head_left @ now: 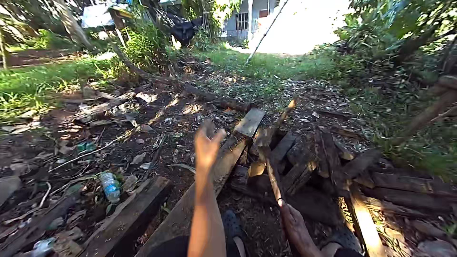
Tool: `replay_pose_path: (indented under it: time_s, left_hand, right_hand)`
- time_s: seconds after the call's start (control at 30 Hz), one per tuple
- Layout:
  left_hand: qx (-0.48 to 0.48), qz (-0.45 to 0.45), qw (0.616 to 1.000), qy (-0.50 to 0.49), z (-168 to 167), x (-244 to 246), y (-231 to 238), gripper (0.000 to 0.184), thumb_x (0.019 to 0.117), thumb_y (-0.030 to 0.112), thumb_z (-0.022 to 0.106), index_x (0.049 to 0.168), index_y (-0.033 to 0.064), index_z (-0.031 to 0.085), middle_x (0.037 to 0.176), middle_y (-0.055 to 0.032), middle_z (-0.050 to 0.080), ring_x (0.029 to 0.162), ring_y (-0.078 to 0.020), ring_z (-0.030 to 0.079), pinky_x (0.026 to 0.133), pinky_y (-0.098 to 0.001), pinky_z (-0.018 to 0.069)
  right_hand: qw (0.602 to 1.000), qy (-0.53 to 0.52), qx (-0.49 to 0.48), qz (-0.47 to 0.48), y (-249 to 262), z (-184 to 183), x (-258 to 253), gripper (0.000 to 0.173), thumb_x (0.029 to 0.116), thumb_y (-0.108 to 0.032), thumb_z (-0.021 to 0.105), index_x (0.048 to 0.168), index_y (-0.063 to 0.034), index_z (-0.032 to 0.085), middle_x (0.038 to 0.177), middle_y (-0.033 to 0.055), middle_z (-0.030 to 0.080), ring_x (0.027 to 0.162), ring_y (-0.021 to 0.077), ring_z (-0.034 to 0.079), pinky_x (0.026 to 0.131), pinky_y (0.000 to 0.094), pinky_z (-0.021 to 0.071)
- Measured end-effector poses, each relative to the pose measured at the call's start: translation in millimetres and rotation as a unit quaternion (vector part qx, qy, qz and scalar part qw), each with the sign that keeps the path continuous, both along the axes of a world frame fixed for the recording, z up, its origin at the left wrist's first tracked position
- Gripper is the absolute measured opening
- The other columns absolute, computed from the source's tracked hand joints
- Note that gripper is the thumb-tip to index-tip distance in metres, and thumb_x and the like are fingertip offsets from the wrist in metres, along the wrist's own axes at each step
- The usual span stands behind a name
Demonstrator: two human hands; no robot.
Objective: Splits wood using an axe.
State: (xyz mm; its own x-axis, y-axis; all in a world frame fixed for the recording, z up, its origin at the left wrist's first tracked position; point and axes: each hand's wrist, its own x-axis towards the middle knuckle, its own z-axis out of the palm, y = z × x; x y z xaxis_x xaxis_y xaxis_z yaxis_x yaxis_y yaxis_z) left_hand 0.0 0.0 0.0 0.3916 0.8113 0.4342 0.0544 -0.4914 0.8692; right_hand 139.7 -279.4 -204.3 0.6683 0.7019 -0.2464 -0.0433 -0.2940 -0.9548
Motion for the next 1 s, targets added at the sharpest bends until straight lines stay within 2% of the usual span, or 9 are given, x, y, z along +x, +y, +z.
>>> replay_pose_path:
  time_s: [0.07,0.17,0.27,0.37,0.57,0.73,0.83,0.9,1.0]
  left_hand:
    - [-0.101,-0.052,0.983,0.144,-116.9,49.8,33.3,0.084,0.0759,0.029,0.089,0.146,0.0028,0.05,0.13,-0.0207,0.065,0.118,-0.0314,0.065,0.101,-0.0519,0.0545]
    - [-0.139,-0.109,0.948,0.264,-215.8,90.5,15.1,0.111,0.0659,0.022,0.093,0.158,0.0021,0.035,0.147,-0.0234,0.055,0.135,-0.0363,0.055,0.114,-0.0554,0.0448]
    - [-0.103,-0.125,0.951,0.265,-261.5,114.4,-4.5,0.087,0.0763,0.022,0.087,0.153,0.0077,0.048,0.143,-0.0163,0.061,0.132,-0.0303,0.059,0.113,-0.0523,0.0464]
    - [-0.075,-0.081,0.957,0.269,-267.5,125.8,-11.7,0.051,0.0883,0.025,0.077,0.136,0.0137,0.065,0.125,-0.0099,0.072,0.116,-0.0266,0.069,0.103,-0.053,0.0532]
    - [-0.058,-0.078,0.942,0.321,-261.9,125.9,3.0,0.047,0.0915,0.032,0.075,0.136,0.0206,0.066,0.122,-0.0076,0.074,0.113,-0.0275,0.071,0.099,-0.0555,0.0549]
    - [-0.05,-0.092,0.94,0.325,-260.1,121.3,8.4,0.045,0.0905,0.032,0.076,0.132,0.0189,0.069,0.117,-0.0094,0.075,0.11,-0.0291,0.072,0.098,-0.057,0.055]
    - [-0.052,-0.096,0.937,0.331,-258.8,120.5,9.4,0.043,0.0903,0.032,0.077,0.13,0.0189,0.07,0.116,-0.0087,0.075,0.109,-0.0278,0.072,0.098,-0.0561,0.0551]
    - [-0.051,-0.093,0.938,0.33,-259.5,119.1,10.5,0.042,0.0898,0.033,0.077,0.129,0.0195,0.07,0.115,-0.0076,0.076,0.108,-0.0264,0.072,0.097,-0.055,0.0555]
    - [-0.06,-0.093,0.939,0.325,-262.5,113.9,10.5,0.042,0.0888,0.034,0.077,0.128,0.0201,0.071,0.113,-0.0067,0.076,0.106,-0.0256,0.073,0.096,-0.0554,0.056]
  right_hand:
    - [1.0,0.006,0.001,-0.007,1.8,1.9,-1.5,0.067,0.1023,-0.068,0.036,0.098,-0.0064,0.062,0.058,0.0077,0.057,0.042,0.0221,0.057,0.041,0.0391,0.0538]
    - [1.0,0.022,0.003,-0.01,1.7,3.1,-3.5,0.068,0.101,-0.07,0.038,0.101,-0.0058,0.062,0.059,0.0083,0.058,0.042,0.0226,0.058,0.041,0.0392,0.0546]
    - [1.0,0.019,0.008,-0.012,-0.5,4.1,-6.4,0.069,0.101,-0.07,0.038,0.102,-0.005,0.061,0.06,0.009,0.06,0.043,0.0232,0.059,0.041,0.0393,0.0553]
    - [1.0,0.019,0.013,-0.021,-6.1,9.8,-10.3,0.066,0.1037,-0.065,0.036,0.104,-0.0036,0.061,0.06,0.0089,0.06,0.044,0.0224,0.059,0.043,0.0387,0.0555]
    - [0.989,-0.054,0.134,-0.032,-21.5,45.7,-22.3,0.065,0.1042,-0.065,0.036,0.101,-0.0041,0.059,0.057,0.0034,0.057,0.041,0.0171,0.057,0.039,0.0364,0.0545]
    - [0.92,-0.159,0.358,-0.005,-7.5,91.1,-19.2,0.065,0.0968,-0.074,0.039,0.098,-0.0142,0.063,0.06,-0.0006,0.059,0.045,0.0119,0.058,0.042,0.0318,0.0541]
    - [0.876,-0.18,0.446,0.038,6.4,100.7,-10.0,0.057,0.0976,-0.072,0.044,0.107,-0.0202,0.066,0.068,-0.0021,0.061,0.05,0.0106,0.059,0.048,0.0288,0.0554]
    - [0.895,-0.193,0.403,0.014,9.0,86.3,-11.1,0.058,0.0968,-0.073,0.044,0.102,-0.0197,0.065,0.065,-0.0036,0.059,0.049,0.0091,0.058,0.046,0.0277,0.0538]
    - [0.982,-0.155,0.11,-0.021,2.1,24.0,-10.7,0.071,0.0962,-0.076,0.041,0.091,-0.0085,0.062,0.056,-0.0001,0.053,0.043,0.0131,0.053,0.042,0.0345,0.051]
